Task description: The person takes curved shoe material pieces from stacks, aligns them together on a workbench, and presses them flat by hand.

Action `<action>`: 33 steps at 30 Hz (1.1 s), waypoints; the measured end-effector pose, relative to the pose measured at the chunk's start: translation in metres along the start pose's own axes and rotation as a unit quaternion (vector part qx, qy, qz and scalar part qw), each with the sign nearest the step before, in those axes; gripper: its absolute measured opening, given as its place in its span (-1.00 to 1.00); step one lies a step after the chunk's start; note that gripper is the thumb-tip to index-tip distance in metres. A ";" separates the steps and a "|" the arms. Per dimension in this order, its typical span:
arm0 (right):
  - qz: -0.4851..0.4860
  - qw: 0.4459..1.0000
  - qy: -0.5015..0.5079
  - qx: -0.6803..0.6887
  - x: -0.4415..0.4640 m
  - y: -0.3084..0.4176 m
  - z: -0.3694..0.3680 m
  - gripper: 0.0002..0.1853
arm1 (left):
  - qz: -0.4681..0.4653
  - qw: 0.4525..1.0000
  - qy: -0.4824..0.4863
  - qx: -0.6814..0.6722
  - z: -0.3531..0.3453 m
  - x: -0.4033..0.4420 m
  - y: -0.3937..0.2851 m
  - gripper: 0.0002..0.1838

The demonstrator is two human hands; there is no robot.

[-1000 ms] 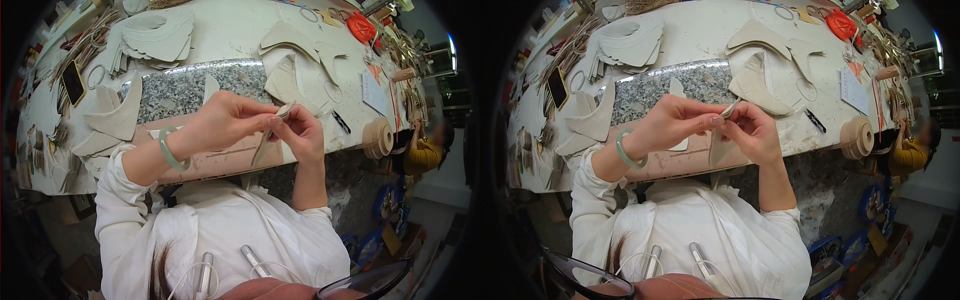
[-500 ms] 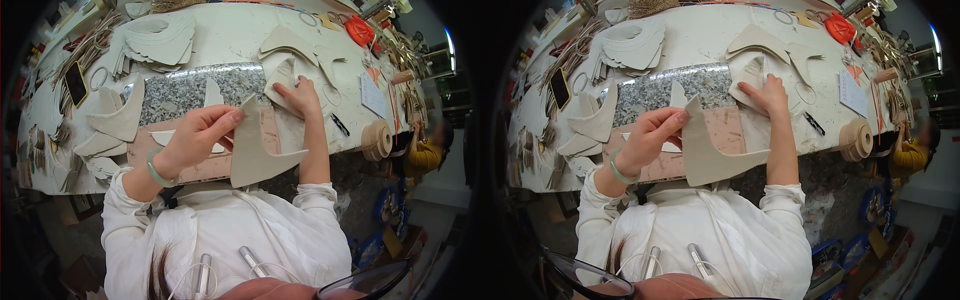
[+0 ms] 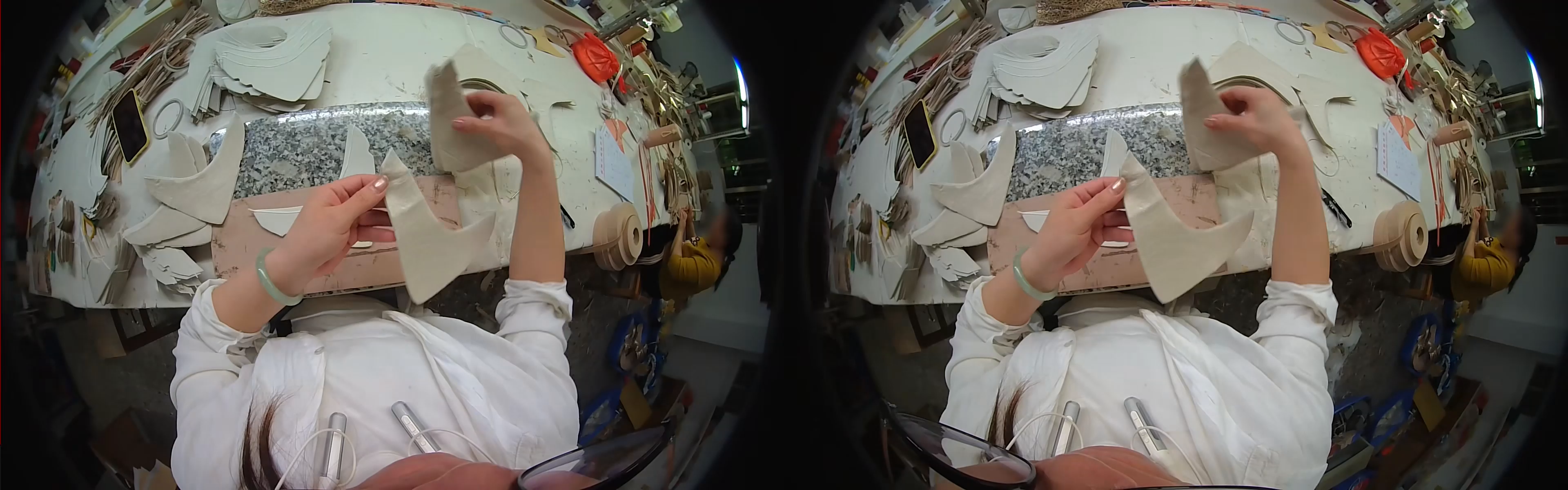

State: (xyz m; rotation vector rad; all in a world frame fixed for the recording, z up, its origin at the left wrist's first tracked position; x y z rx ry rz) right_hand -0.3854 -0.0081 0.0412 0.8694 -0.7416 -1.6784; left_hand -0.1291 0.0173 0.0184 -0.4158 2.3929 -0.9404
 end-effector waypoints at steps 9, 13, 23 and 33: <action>0.214 0.973 -0.073 -0.039 -0.080 0.114 -0.071 -0.77 | -0.103 0.994 0.001 -0.035 -0.004 0.014 -0.010 -0.69; 0.189 0.978 -0.087 -0.015 -0.092 0.111 -0.059 -0.77 | -0.088 0.996 0.020 -0.012 -0.016 0.021 -0.007 -0.69; 0.173 0.976 -0.070 0.112 -0.092 0.084 -0.033 -0.83 | -0.111 0.989 0.042 0.087 -0.045 0.035 -0.030 -0.69; 0.150 0.960 -0.201 0.121 -0.111 0.061 -0.009 -0.92 | -0.206 0.948 0.083 0.229 -0.072 0.066 -0.049 -0.74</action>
Point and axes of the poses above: each hand's wrist, its own x-axis towards the middle knuckle, its own z-axis out of the back of the hand, y = z × x, the point moved 10 cm from there along x, towards the middle knuckle, and after that the axes turned 4 degrees about y, right-handed, at the moved point
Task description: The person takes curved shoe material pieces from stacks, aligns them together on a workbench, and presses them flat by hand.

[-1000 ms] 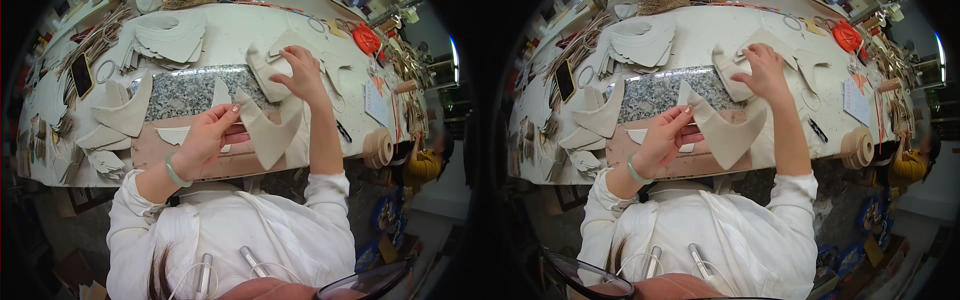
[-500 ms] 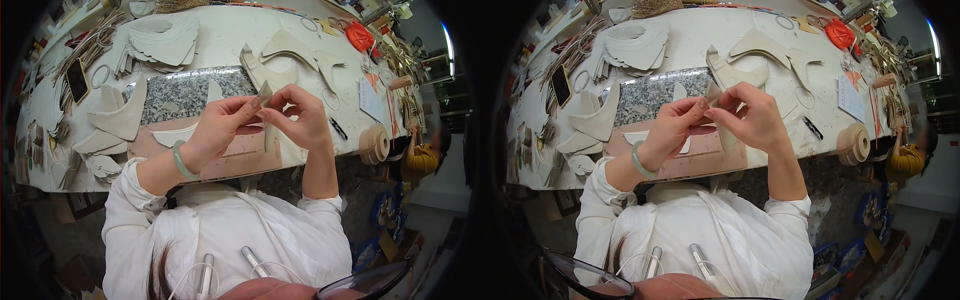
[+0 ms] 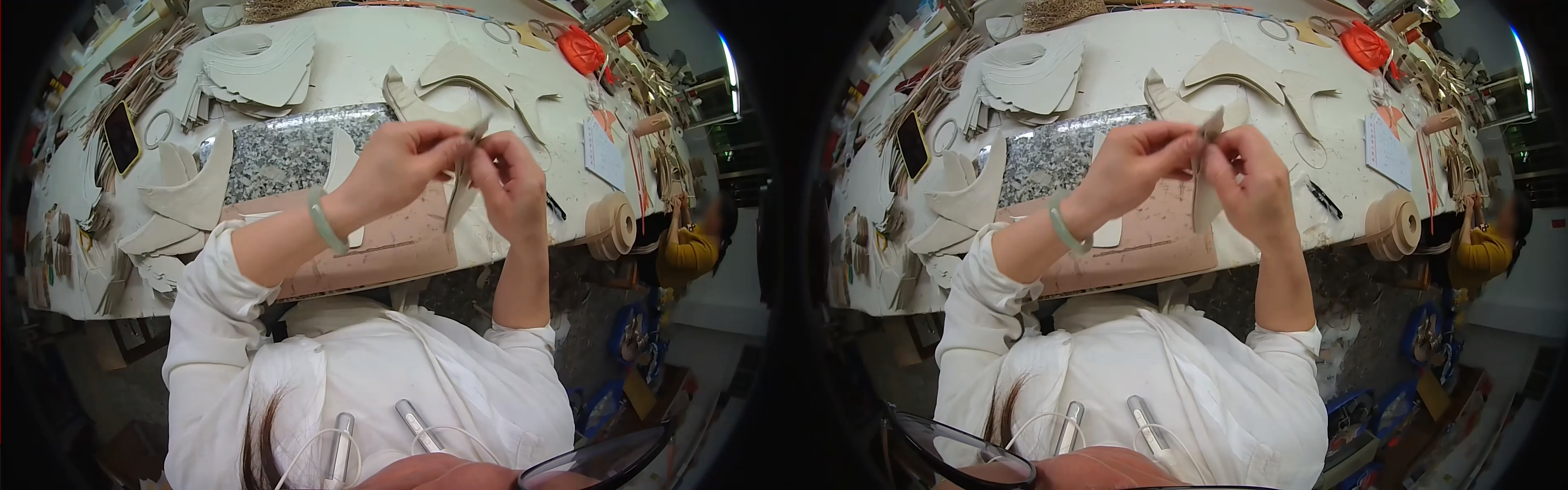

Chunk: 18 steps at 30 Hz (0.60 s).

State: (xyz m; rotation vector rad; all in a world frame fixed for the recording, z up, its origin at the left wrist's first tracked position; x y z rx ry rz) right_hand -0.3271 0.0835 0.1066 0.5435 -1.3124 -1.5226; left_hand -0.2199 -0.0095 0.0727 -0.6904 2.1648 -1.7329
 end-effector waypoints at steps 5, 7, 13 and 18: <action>0.004 0.935 -0.248 0.252 -0.036 -0.052 0.119 -0.80 | 0.027 0.992 -0.118 -0.027 0.040 0.045 0.025 -0.75; 0.017 0.880 -0.383 0.282 -0.081 -0.076 0.198 -0.72 | 0.037 0.983 -0.173 -0.049 0.067 0.056 0.037 -0.74; 0.063 0.827 -0.480 0.285 -0.147 -0.045 0.242 -0.57 | 0.004 0.962 -0.196 0.191 0.100 0.062 0.034 -0.55; 0.083 0.884 -0.317 0.334 -0.108 -0.053 0.136 -0.61 | -0.104 0.914 0.004 0.391 0.029 0.002 -0.016 -0.15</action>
Point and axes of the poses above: each hand's wrist, its own x-axis towards the middle knuckle, its own z-axis out of the back of the hand, y = z × x, the point moved 10 cm from there along x, towards the middle knuckle, and after that the axes turned 4 degrees about y, right-handed, at the moved point
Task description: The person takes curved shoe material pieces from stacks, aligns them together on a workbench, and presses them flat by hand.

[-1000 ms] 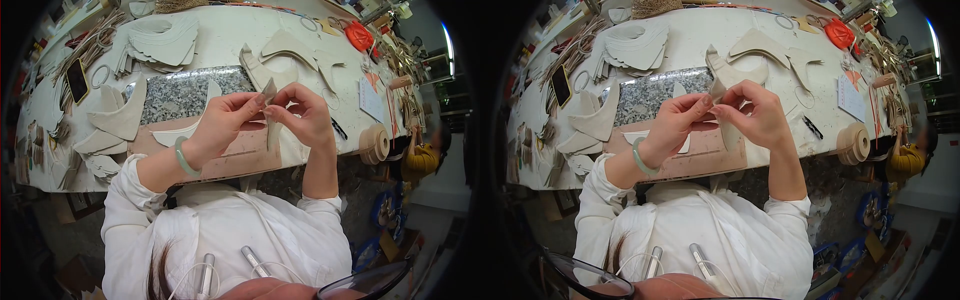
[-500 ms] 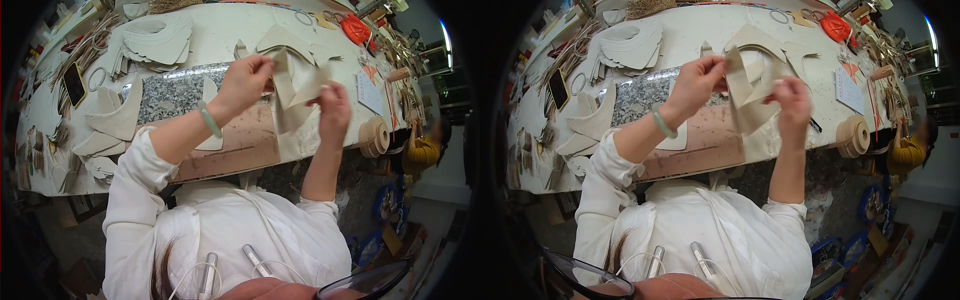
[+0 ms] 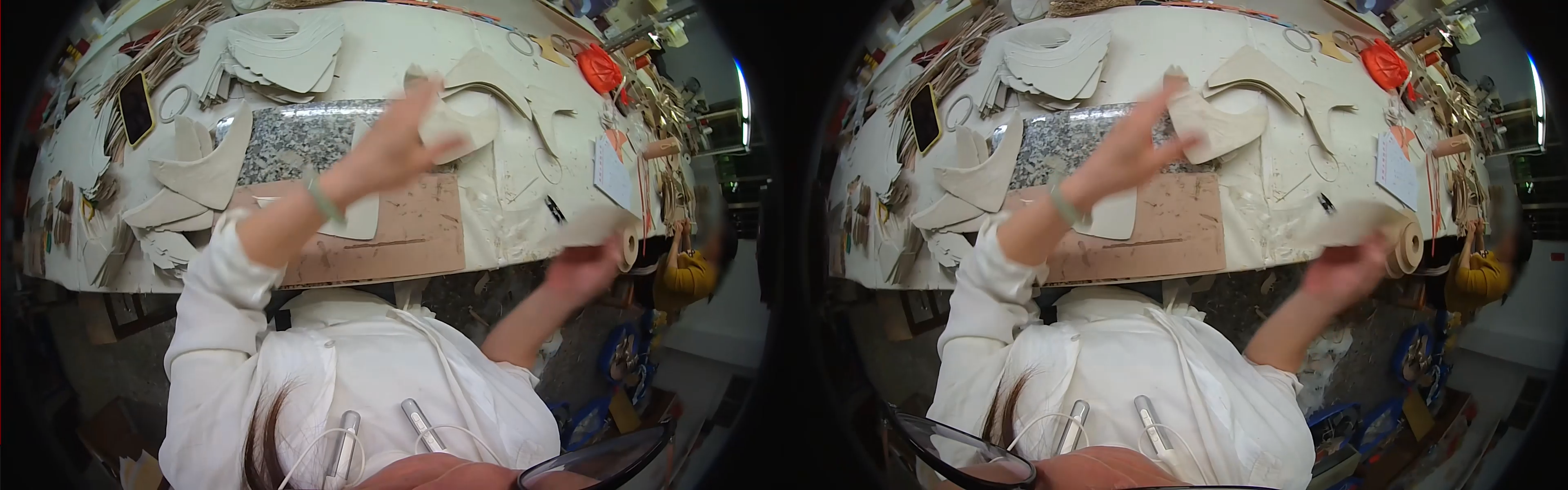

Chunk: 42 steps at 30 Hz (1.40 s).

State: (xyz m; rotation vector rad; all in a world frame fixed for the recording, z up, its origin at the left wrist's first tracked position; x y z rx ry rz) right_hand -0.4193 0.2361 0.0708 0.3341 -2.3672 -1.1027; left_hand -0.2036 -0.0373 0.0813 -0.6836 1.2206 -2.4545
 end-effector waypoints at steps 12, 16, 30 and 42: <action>0.015 0.657 0.668 -0.349 -0.135 -0.148 -0.261 -0.45 | 0.204 0.805 -0.428 -0.357 0.138 -0.217 0.047 -0.52; 0.050 0.517 0.704 -0.485 -0.194 -0.180 -0.236 -0.23 | 0.156 0.764 -0.464 -0.421 0.143 -0.236 0.049 -0.51; -0.537 0.784 0.311 -0.020 -0.171 -0.171 -0.180 -0.41 | 0.296 0.859 -0.112 -0.403 0.029 -0.195 0.041 -0.62; -0.285 0.804 0.328 -0.407 -0.133 -0.186 -0.182 -0.38 | 0.283 0.956 -0.077 -0.004 0.072 -0.166 0.092 -0.61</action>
Point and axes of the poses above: each hand's wrist, its own x-axis towards the middle knuckle, its own z-axis out of the back of the hand, y = z × x, the point moved 10 cm from there along x, towards the middle knuckle, and after that the axes turned 4 degrees about y, right-handed, at the moved point
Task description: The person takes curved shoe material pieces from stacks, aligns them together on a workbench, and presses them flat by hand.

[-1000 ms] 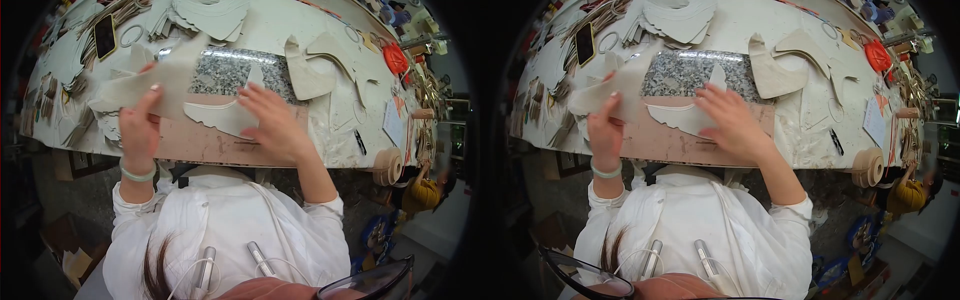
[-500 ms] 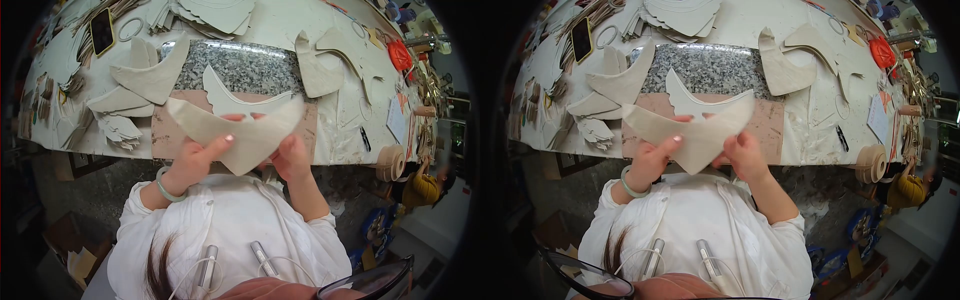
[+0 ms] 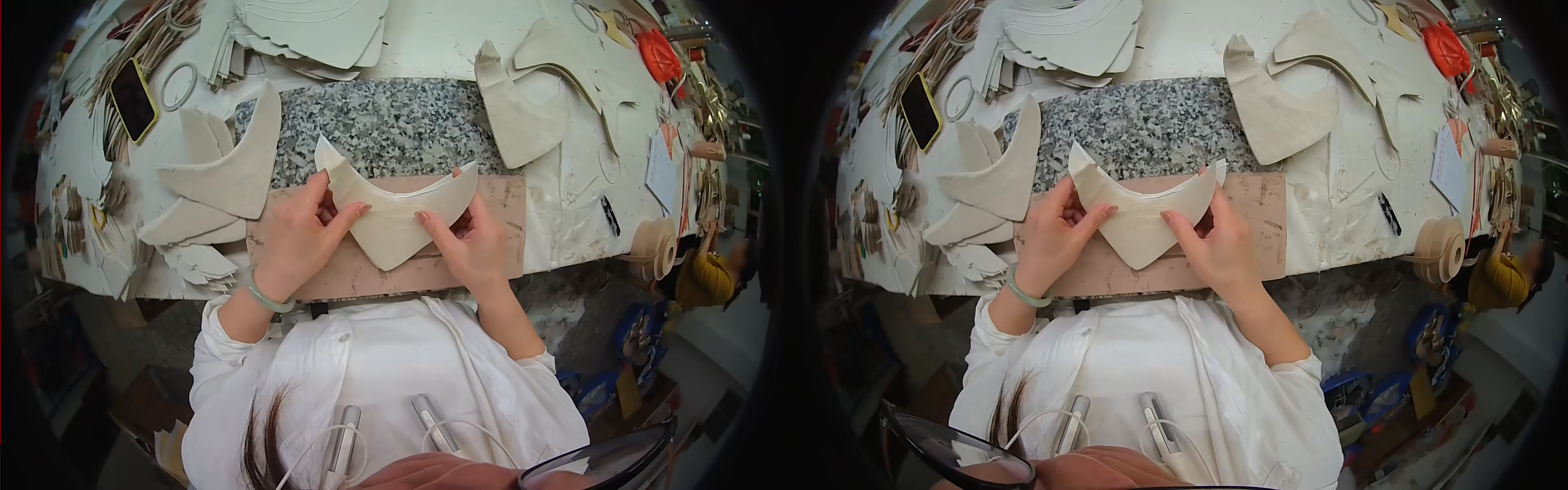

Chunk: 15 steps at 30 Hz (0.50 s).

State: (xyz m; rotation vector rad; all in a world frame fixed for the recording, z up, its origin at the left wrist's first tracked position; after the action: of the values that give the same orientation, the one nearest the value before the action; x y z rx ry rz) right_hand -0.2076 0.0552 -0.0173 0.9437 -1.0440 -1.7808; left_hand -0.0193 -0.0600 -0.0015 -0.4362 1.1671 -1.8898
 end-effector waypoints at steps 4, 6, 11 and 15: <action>-0.002 1.000 -0.019 0.007 0.002 -0.004 -0.002 -0.33 | 0.000 1.000 -0.004 0.026 -0.002 0.002 0.007 -0.58; 0.008 1.000 -0.027 0.012 0.004 -0.005 -0.002 -0.30 | -0.001 0.999 -0.011 0.035 -0.001 0.002 0.008 -0.56; 0.004 1.000 -0.026 -0.006 0.003 -0.009 -0.003 -0.28 | -0.001 1.000 -0.020 0.011 0.001 0.002 0.010 -0.51; -0.002 0.999 -0.028 -0.016 0.001 -0.008 -0.003 -0.28 | 0.025 1.000 0.001 0.008 -0.001 0.003 0.012 -0.47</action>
State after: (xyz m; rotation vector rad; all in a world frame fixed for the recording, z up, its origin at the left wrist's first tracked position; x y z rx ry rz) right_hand -0.2070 0.0555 -0.0256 0.8813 -1.0463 -1.8324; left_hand -0.0158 -0.0638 -0.0129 -0.3937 1.1534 -1.8550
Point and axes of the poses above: each hand's wrist, its own x-axis towards the middle knuckle, its own z-axis out of the back of the hand, y = z × x, the point moved 10 cm from there along x, towards the middle knuckle, and after that the axes turned 4 degrees about y, right-handed, at the moved point
